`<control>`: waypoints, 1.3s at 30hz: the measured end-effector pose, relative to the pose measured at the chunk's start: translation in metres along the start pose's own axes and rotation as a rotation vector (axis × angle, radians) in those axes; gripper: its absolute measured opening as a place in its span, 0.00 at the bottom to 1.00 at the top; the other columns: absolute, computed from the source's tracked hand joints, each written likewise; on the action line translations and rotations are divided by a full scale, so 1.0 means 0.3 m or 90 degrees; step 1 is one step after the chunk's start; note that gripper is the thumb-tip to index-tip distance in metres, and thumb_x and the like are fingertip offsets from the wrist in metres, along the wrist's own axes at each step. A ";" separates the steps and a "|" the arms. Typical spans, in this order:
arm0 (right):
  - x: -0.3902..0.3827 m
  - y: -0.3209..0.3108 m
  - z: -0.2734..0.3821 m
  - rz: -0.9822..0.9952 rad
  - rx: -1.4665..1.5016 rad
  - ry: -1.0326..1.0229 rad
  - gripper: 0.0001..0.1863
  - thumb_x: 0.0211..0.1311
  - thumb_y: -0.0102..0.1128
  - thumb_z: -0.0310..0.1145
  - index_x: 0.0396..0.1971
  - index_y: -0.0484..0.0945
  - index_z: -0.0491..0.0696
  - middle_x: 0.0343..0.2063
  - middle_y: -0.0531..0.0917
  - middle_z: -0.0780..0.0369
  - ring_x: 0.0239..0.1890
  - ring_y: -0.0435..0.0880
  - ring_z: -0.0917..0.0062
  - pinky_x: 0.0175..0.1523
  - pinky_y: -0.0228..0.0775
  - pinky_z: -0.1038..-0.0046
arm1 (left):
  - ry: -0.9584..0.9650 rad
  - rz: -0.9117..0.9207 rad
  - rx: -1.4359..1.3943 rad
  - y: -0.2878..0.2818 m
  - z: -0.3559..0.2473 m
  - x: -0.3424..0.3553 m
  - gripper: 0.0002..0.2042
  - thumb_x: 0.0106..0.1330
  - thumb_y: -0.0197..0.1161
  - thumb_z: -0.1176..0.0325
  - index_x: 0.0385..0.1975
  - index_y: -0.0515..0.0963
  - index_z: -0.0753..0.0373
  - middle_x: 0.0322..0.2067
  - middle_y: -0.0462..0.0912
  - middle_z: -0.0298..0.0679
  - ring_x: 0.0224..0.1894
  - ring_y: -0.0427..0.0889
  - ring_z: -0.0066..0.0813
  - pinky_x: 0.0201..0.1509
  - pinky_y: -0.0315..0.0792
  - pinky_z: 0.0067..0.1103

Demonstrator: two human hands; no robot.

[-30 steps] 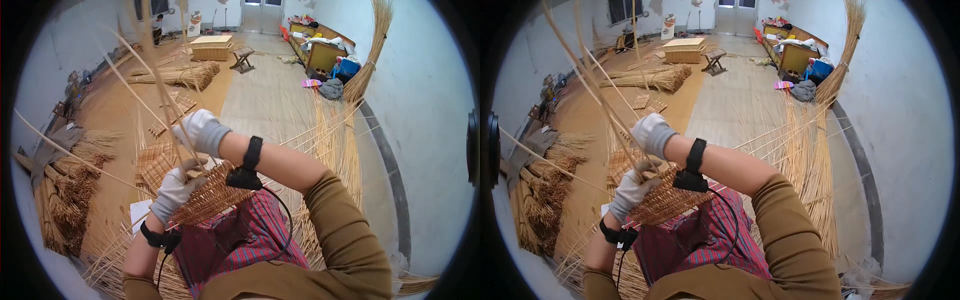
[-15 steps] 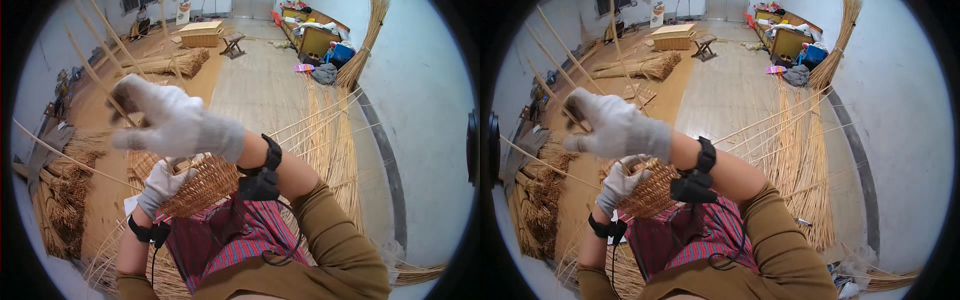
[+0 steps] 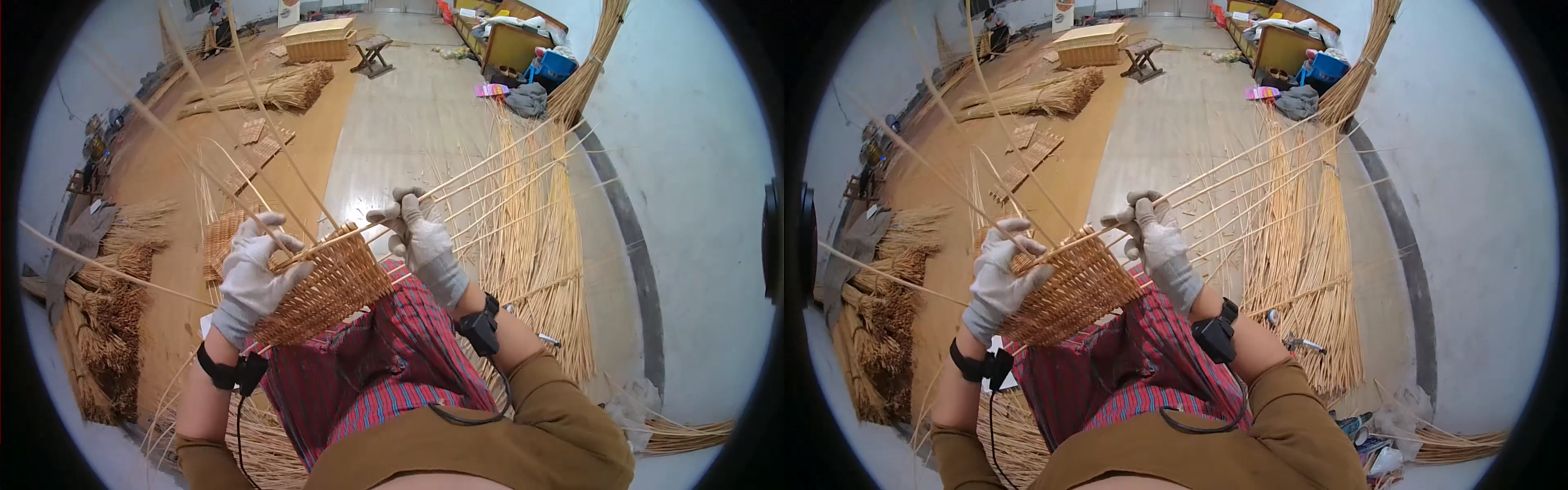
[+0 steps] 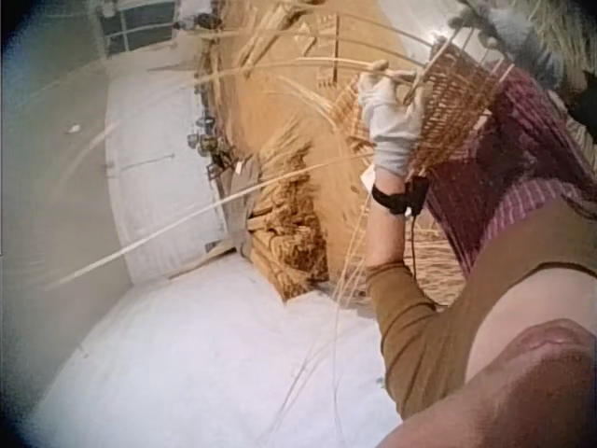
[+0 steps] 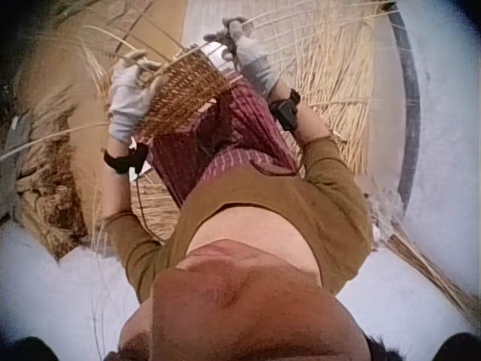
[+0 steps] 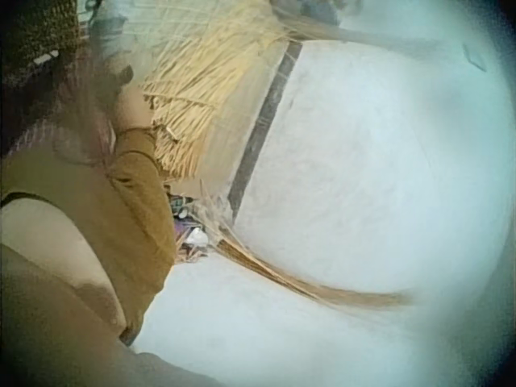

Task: Weaving the side of a basket using thin wooden or bamboo strips.

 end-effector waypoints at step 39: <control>0.107 0.507 0.299 0.285 -0.795 -0.468 0.30 0.55 0.72 0.47 0.56 0.77 0.50 0.40 0.86 0.51 0.43 0.87 0.58 0.47 0.79 0.62 | -0.003 0.056 0.050 0.048 -0.056 0.044 0.25 0.54 0.76 0.47 0.51 0.82 0.47 0.38 0.85 0.44 0.39 0.84 0.44 0.45 0.76 0.35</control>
Point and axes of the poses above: each hand's wrist, its own x-axis towards the middle knuckle, its own y-axis out of the palm, z = x × y, the point moved 8 cm from there along x, towards the middle knuckle
